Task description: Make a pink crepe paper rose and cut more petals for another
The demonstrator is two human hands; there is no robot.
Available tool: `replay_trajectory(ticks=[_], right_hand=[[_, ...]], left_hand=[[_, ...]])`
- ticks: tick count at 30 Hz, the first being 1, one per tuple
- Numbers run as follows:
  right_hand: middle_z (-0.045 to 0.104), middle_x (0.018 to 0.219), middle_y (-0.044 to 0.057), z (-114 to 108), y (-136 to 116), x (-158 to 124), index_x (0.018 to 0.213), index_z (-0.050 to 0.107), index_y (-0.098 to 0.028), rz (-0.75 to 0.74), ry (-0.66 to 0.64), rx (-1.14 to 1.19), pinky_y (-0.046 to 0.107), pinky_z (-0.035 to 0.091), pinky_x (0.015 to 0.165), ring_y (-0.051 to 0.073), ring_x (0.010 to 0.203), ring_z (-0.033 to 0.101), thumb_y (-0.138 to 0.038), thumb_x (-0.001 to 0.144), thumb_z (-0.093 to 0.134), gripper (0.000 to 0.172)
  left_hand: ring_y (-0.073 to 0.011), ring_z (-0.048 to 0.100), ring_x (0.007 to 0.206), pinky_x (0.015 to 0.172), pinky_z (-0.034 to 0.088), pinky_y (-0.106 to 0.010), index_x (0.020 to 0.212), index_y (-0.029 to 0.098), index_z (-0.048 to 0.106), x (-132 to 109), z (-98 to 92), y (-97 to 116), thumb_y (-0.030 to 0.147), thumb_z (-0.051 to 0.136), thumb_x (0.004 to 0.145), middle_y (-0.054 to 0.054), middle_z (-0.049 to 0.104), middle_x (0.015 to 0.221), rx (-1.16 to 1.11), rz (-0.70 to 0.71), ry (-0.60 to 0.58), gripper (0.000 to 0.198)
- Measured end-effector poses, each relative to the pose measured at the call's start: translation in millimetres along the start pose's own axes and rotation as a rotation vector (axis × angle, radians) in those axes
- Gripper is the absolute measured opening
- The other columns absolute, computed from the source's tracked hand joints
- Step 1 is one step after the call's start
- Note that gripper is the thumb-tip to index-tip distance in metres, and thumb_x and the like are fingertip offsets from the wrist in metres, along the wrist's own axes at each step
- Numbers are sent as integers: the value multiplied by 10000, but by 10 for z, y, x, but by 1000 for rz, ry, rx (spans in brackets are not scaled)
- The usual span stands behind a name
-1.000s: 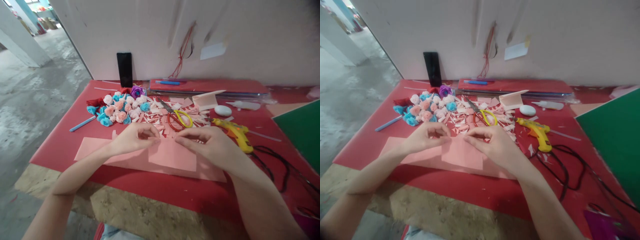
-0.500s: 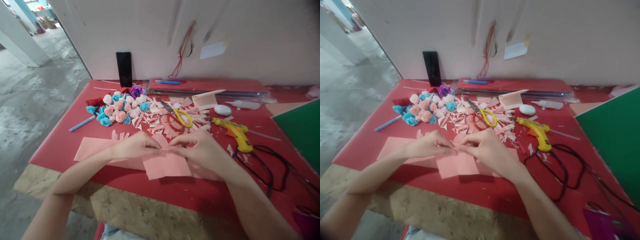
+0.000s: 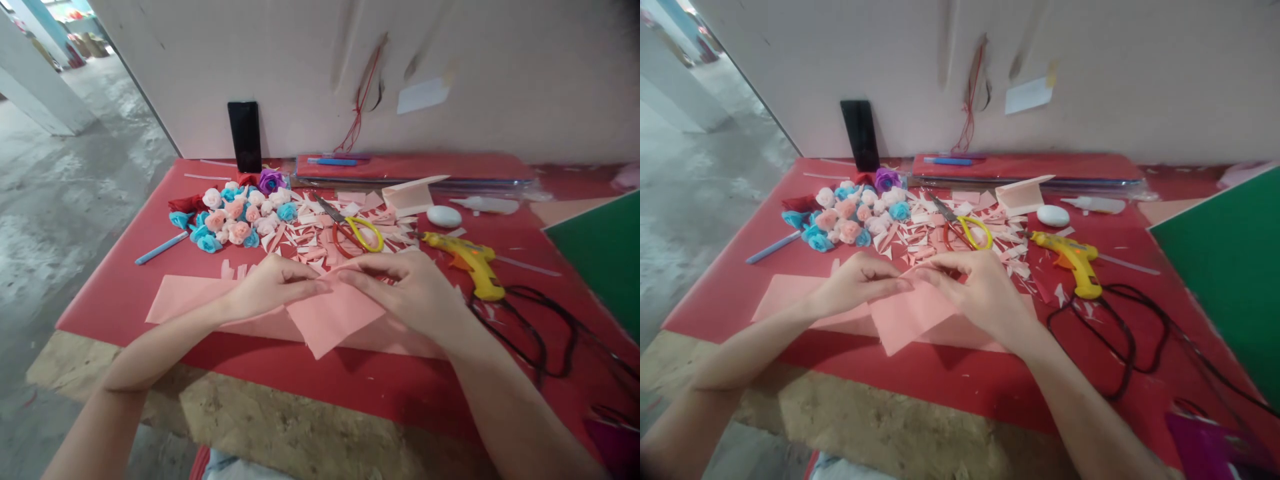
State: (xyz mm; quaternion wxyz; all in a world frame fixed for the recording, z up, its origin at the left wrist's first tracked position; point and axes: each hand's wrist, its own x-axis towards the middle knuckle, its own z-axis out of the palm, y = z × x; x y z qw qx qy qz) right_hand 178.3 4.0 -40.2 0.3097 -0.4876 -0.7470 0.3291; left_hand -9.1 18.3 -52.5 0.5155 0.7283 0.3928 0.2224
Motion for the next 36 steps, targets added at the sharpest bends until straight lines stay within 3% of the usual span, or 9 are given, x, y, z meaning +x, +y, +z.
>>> replay_trajectory(ticks=[4, 9, 19, 22, 26, 28, 30, 33, 36], right_hand=[[686, 659, -31, -6, -12, 8, 685, 683, -228, -17, 12, -24, 211, 454, 527, 122, 583, 603, -253, 771, 554, 157], [681, 633, -36, -68, 18, 4, 666, 678, -230, -14, 65, -45, 213, 438, 479, 123, 557, 599, -273, 758, 569, 149], [684, 643, -18, -199, 81, -7, 656, 695, -258, 6, 147, -6, 259, 462, 497, 152, 565, 607, -342, 708, 621, 123], [688, 692, -21, -232, 93, -26, 684, 694, -263, 40, 226, 51, 267, 473, 555, 155, 628, 618, -356, 704, 632, 114], [669, 642, -18, -215, 79, -19, 654, 680, -248, 51, 185, 90, 250, 447, 516, 143, 590, 596, -351, 688, 647, 113], [655, 604, -17, -153, 56, 1, 643, 678, -240, 32, 128, 66, 240, 431, 480, 133, 545, 576, -348, 696, 633, 128], [655, 607, -16, -69, 40, 22, 652, 678, -231, 14, 133, 48, 233, 433, 480, 125, 539, 570, -337, 717, 608, 143], [655, 621, -17, 26, 52, 38, 685, 678, -225, 21, 229, 59, 222, 435, 481, 113, 535, 559, -328, 729, 597, 139], [651, 638, -23, 40, 107, 40, 718, 678, -231, 46, 321, 93, 214, 428, 470, 102, 524, 546, -319, 716, 621, 105]], left_hand=[[-25, 344, 356, 334, 272, -140, 614, 137, 577, -7, -1, -21, 380, 544, 784, 82, 306, 440, 10, -51, -18, 298], [-5, 301, 330, 347, 237, -142, 432, 134, 362, 5, -20, -15, 370, 549, 786, 86, 295, 362, 66, -4, -40, 465], [-18, 337, 314, 363, 275, -163, 383, 133, 439, 15, -93, -57, 357, 580, 770, 54, 405, 326, 34, 52, -109, 468], [-30, 383, 324, 399, 330, -171, 384, 135, 481, 13, -136, -88, 396, 510, 816, 27, 453, 332, 2, 89, -23, 505], [-84, 581, 574, 581, 463, -185, 632, 134, 597, 38, -112, -87, 400, 377, 879, -27, 628, 591, -134, 159, 152, 425], [-117, 615, 774, 665, 486, -198, 866, 148, 613, 49, -81, -79, 378, 447, 846, -50, 669, 839, -156, 172, 106, 284], [-128, 606, 826, 681, 481, -197, 929, 165, 607, 51, -62, -75, 332, 556, 776, -39, 662, 917, -87, 149, 56, 232], [-94, 571, 637, 551, 437, -175, 733, 150, 617, 46, -78, -74, 298, 601, 736, 9, 632, 680, 86, 61, 90, 149], [-56, 477, 466, 422, 354, -165, 590, 136, 563, 54, -136, -71, 328, 584, 754, 34, 536, 512, 96, 13, 185, 254]])
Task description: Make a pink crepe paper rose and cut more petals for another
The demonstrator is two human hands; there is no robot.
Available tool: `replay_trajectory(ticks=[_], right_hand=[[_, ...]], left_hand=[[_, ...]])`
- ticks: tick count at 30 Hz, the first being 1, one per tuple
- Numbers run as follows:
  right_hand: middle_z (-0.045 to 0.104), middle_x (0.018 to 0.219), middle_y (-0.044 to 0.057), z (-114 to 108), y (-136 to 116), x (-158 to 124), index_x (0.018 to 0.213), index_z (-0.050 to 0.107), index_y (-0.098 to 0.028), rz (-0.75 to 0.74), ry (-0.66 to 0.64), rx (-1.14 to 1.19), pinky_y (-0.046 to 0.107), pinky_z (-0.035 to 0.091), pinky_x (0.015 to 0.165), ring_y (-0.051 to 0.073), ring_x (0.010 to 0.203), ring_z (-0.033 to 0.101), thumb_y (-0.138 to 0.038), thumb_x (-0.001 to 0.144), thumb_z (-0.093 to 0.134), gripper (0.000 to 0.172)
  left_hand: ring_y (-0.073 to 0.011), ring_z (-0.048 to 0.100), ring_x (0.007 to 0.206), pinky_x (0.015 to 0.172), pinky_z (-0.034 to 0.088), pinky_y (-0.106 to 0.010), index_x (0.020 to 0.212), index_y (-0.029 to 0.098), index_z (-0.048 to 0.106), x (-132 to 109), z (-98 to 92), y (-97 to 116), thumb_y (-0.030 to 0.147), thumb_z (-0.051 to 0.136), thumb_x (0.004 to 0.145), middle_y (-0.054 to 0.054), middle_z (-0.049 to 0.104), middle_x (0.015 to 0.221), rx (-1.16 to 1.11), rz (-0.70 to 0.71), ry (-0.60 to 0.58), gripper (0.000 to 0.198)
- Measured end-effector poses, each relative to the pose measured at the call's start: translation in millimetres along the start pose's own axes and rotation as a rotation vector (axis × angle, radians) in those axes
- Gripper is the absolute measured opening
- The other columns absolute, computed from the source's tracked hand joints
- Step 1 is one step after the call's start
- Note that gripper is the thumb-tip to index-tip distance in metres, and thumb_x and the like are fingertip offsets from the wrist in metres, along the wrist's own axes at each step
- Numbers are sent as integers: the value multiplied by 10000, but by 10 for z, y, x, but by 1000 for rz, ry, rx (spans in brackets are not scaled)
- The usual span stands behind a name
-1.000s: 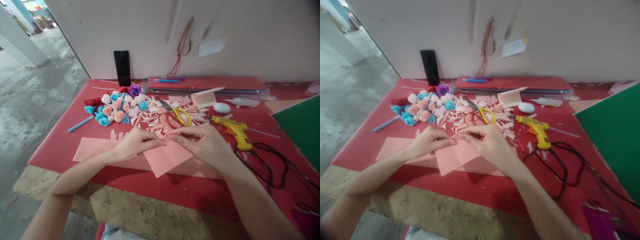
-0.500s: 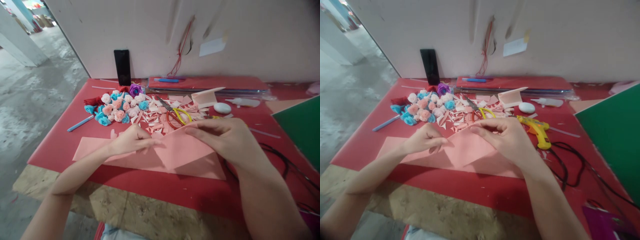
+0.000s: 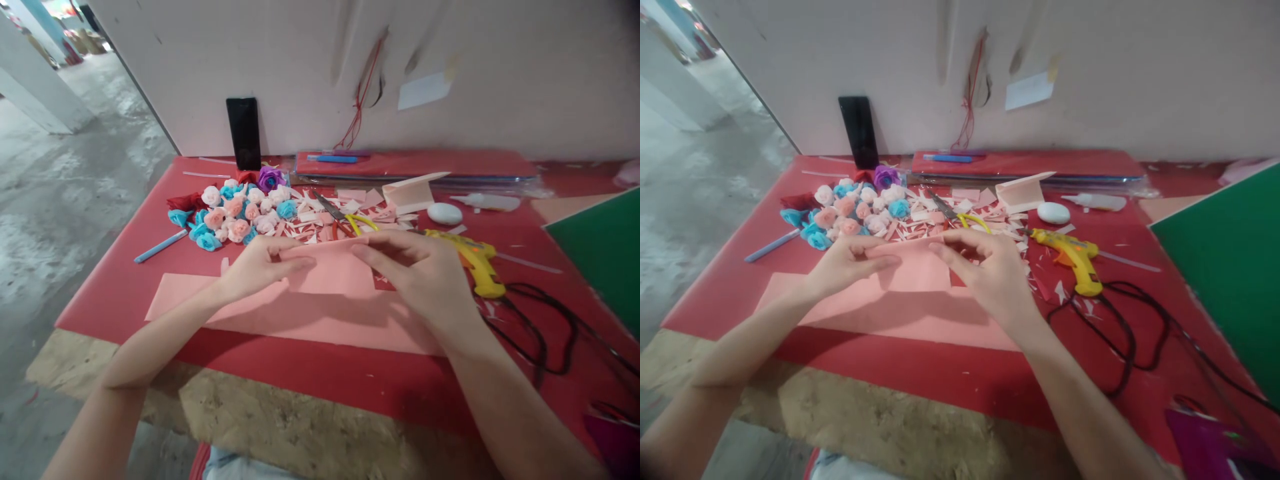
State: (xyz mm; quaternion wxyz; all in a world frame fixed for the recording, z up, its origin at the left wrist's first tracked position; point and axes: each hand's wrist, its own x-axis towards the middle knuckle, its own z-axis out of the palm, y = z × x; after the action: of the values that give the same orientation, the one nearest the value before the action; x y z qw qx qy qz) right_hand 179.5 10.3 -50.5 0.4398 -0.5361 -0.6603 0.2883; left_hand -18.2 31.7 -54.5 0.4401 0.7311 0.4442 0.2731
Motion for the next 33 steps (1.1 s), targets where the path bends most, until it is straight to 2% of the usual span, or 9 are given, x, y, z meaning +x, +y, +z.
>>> replay_trajectory(ticks=[3, 7, 9, 11, 12, 15, 20, 28, 33], right_hand=[[627, 620, -22, -23, 60, 22, 698, 663, -225, 43, 67, -1, 223, 437, 489, 104, 531, 534, -315, 706, 634, 95], [609, 608, -20, -20, 110, 57, 682, 647, -217, 114, 83, 60, 227, 434, 484, 101, 519, 515, -321, 691, 639, 105], [613, 622, -19, -13, 116, 66, 674, 641, -213, 138, 80, 96, 227, 438, 494, 104, 536, 526, -318, 681, 642, 105], [613, 629, -18, -12, 113, 70, 663, 631, -208, 158, 80, 108, 227, 444, 507, 108, 557, 538, -310, 671, 651, 104], [613, 633, -19, -13, 110, 70, 668, 628, -207, 169, 77, 115, 227, 444, 508, 108, 560, 541, -304, 666, 655, 101], [591, 608, -33, -18, 99, 70, 733, 604, -211, 184, 66, 176, 225, 431, 488, 100, 522, 526, -275, 660, 660, 112], [536, 584, -60, -2, 63, 63, 811, 490, -230, 228, 56, 337, 222, 427, 482, 95, 496, 503, -255, 685, 637, 195], [600, 943, -13, 28, 20, 4, 905, 580, -268, 78, 86, 296, 243, 497, 768, 130, 891, 573, -222, 700, 629, 216], [632, 1046, -14, 21, 5, -44, 977, 624, -256, 70, 35, 262, 283, 550, 734, 130, 795, 621, -206, 684, 658, 300]], left_hand=[[-45, 404, 384, 367, 292, -179, 542, 139, 526, 39, -48, -10, 316, 607, 729, 54, 445, 427, -54, -12, 89, 270], [-29, 311, 385, 385, 240, -195, 416, 152, 349, 89, -61, -36, 274, 627, 704, 71, 316, 395, -16, 49, 195, 418], [-25, 266, 390, 391, 216, -198, 466, 154, 390, 99, -51, -52, 243, 607, 722, 84, 276, 412, -57, 80, 192, 347], [-33, 255, 389, 401, 233, -192, 668, 166, 520, 98, -36, -73, 221, 572, 756, 100, 251, 428, -160, 112, 177, 117], [-39, 267, 390, 411, 255, -188, 823, 182, 544, 96, -28, -86, 217, 559, 772, 106, 253, 434, -212, 132, 175, 64], [-53, 334, 416, 444, 314, -183, 1076, 219, 465, 86, -14, -126, 227, 550, 795, 107, 317, 458, -291, 200, 184, 293], [-49, 362, 441, 437, 319, -189, 798, 181, 551, 72, -25, -120, 268, 525, 820, 53, 443, 539, -223, 239, 188, 94], [-52, 376, 439, 442, 358, -182, 829, 184, 587, 45, -24, -52, 250, 547, 810, 67, 371, 503, -200, 232, 252, 79], [-39, 466, 570, 528, 469, -169, 887, 185, 560, 30, -7, -66, 258, 653, 715, -17, 565, 931, -277, 206, 222, 208]])
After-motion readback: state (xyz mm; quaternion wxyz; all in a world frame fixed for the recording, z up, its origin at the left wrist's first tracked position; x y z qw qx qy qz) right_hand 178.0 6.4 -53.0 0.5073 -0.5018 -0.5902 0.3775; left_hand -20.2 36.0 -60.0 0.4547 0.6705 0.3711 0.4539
